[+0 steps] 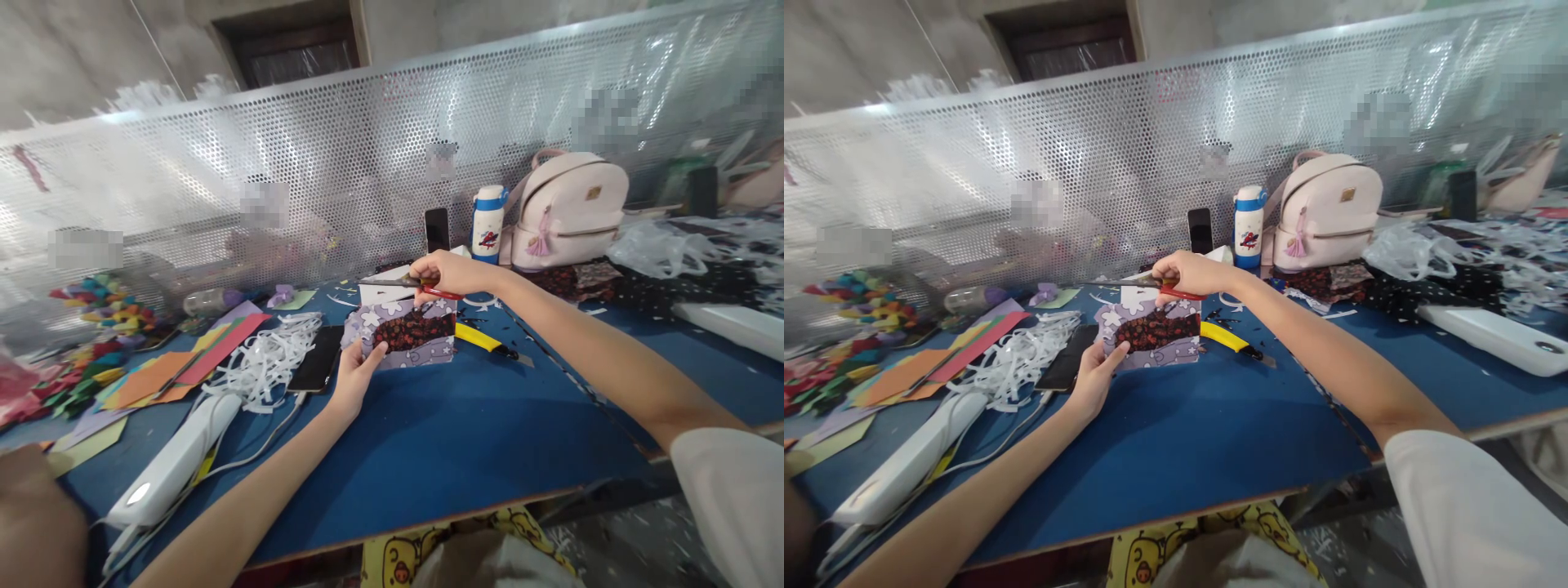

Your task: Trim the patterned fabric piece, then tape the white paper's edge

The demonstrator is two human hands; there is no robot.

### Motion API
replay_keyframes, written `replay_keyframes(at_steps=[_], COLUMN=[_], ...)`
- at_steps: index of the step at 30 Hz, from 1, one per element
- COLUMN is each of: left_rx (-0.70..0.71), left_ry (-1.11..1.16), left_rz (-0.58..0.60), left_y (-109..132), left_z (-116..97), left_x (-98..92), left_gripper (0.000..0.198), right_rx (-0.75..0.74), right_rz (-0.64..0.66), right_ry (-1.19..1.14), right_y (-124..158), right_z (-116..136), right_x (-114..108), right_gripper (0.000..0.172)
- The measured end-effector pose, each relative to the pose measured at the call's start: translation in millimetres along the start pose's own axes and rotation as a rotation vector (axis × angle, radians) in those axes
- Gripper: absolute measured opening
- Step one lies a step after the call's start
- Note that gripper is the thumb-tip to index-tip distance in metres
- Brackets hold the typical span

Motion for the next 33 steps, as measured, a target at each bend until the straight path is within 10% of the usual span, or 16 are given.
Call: replay_keyframes(at_steps=[12,25,33], left_rx=[-0.061,-0.033,-0.002], left_ry=[0.261,0.222,0.073], left_rz=[-0.013,-0.082,-0.019], left_y=[-2,-4,-1], left_z=[-2,4,-1], left_x=[5.6,-4.2,0.8], left_gripper=[0.048,0.053,0.050], right_rx=[0.078,0.158,0.102], right_rz=[-0.410,-0.332,-0.557], right_ry=[-0.366,-0.390,-0.165], right_y=[-5,-16,3], right_z=[-4,-29,-28], right_x=[-12,12,-16], right_gripper=[0.041,0.043,0.048])
Point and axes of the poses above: each hand's wrist, its own y-axis away from the middle knuckle, its own x-axis out of the palm, z = x × y, the point moved 6 cm from there along -y, towards the middle knuckle, and after that the axes turned 11 degrees about z, right-handed, at the moved point
